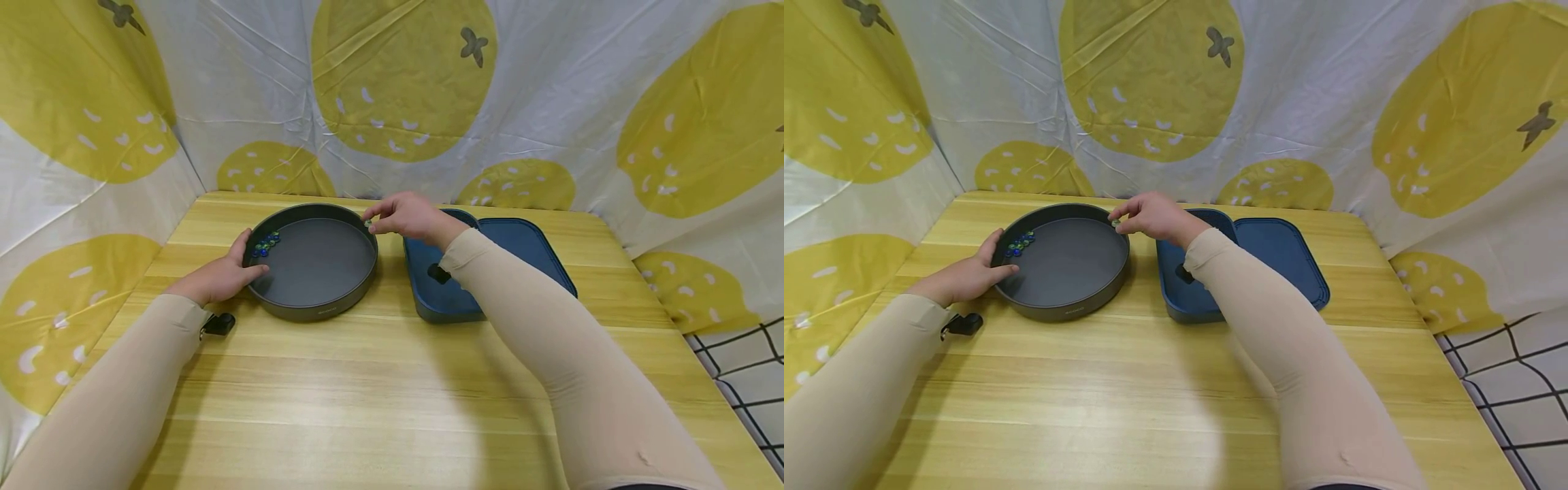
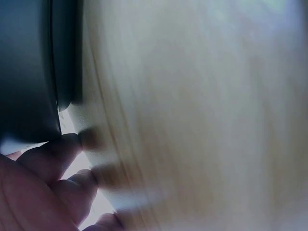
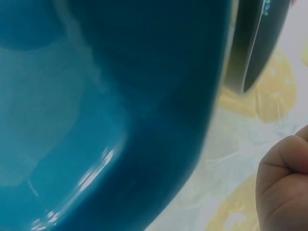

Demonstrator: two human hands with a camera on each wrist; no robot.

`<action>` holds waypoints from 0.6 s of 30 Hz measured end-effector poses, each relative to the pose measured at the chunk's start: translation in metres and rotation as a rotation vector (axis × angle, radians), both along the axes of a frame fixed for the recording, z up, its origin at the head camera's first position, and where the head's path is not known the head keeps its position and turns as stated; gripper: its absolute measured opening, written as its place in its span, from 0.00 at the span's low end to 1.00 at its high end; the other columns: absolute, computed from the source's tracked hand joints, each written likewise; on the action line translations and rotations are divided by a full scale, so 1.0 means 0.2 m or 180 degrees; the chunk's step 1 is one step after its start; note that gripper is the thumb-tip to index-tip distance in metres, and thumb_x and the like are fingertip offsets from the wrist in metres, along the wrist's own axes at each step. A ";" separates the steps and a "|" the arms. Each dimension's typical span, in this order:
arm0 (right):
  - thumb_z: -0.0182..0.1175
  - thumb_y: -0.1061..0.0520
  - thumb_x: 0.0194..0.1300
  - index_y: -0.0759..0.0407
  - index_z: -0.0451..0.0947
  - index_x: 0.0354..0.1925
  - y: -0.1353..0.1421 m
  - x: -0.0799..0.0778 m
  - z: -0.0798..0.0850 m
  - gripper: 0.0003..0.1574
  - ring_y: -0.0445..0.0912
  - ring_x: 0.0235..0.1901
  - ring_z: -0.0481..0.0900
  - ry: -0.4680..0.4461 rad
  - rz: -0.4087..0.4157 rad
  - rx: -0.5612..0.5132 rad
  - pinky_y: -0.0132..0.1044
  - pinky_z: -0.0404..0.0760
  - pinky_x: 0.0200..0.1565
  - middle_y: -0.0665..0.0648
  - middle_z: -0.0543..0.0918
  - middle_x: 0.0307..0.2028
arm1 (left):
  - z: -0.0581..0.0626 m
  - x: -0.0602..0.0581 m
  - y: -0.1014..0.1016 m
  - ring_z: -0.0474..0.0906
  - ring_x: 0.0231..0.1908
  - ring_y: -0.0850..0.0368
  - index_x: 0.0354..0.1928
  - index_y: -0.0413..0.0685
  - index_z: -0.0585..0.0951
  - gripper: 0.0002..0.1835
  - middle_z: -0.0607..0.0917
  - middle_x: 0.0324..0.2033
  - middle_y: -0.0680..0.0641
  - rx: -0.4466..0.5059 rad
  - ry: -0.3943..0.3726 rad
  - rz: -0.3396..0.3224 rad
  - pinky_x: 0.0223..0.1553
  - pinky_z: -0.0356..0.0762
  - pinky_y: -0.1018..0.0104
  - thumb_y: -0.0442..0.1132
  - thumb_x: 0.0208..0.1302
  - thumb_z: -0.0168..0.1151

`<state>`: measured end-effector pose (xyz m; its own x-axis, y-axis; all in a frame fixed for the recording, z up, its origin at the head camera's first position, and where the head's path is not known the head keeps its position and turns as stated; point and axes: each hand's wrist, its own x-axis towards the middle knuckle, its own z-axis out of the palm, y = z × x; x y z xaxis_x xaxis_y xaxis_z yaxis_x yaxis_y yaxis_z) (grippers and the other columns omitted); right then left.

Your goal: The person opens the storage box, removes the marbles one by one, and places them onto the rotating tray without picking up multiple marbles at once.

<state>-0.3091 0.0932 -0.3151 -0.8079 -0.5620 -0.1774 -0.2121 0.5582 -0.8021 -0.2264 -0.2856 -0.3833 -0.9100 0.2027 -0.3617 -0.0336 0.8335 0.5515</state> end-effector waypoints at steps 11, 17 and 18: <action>0.68 0.55 0.73 0.51 0.86 0.61 -0.12 0.02 -0.02 0.20 0.48 0.63 0.79 -0.0033 0.0111 0.0005 0.45 0.79 0.65 0.52 0.85 0.63 | -0.01 0.00 -0.01 0.56 0.75 0.18 0.81 0.47 0.18 0.57 0.42 0.80 0.20 0.0002 -0.0020 -0.0002 0.75 0.54 0.27 0.63 0.80 0.49; 0.67 0.56 0.73 0.52 0.86 0.61 -0.14 0.03 -0.02 0.20 0.47 0.62 0.80 -0.0045 0.0185 -0.0011 0.43 0.80 0.65 0.52 0.83 0.65 | 0.00 0.00 0.00 0.54 0.76 0.18 0.81 0.47 0.18 0.57 0.41 0.80 0.20 0.0032 -0.0028 -0.0001 0.76 0.52 0.27 0.62 0.80 0.49; 0.67 0.56 0.73 0.52 0.86 0.62 -0.14 0.03 -0.02 0.20 0.47 0.62 0.80 -0.0042 0.0195 -0.0008 0.43 0.80 0.65 0.52 0.83 0.65 | 0.00 0.00 0.00 0.54 0.75 0.18 0.81 0.47 0.18 0.57 0.41 0.80 0.20 0.0028 -0.0029 -0.0002 0.75 0.53 0.27 0.62 0.80 0.49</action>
<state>-0.3023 0.0644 -0.3185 -0.7695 -0.6108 -0.1864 -0.2353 0.5425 -0.8064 -0.2265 -0.2854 -0.3827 -0.9066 0.2064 -0.3681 -0.0381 0.8287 0.5584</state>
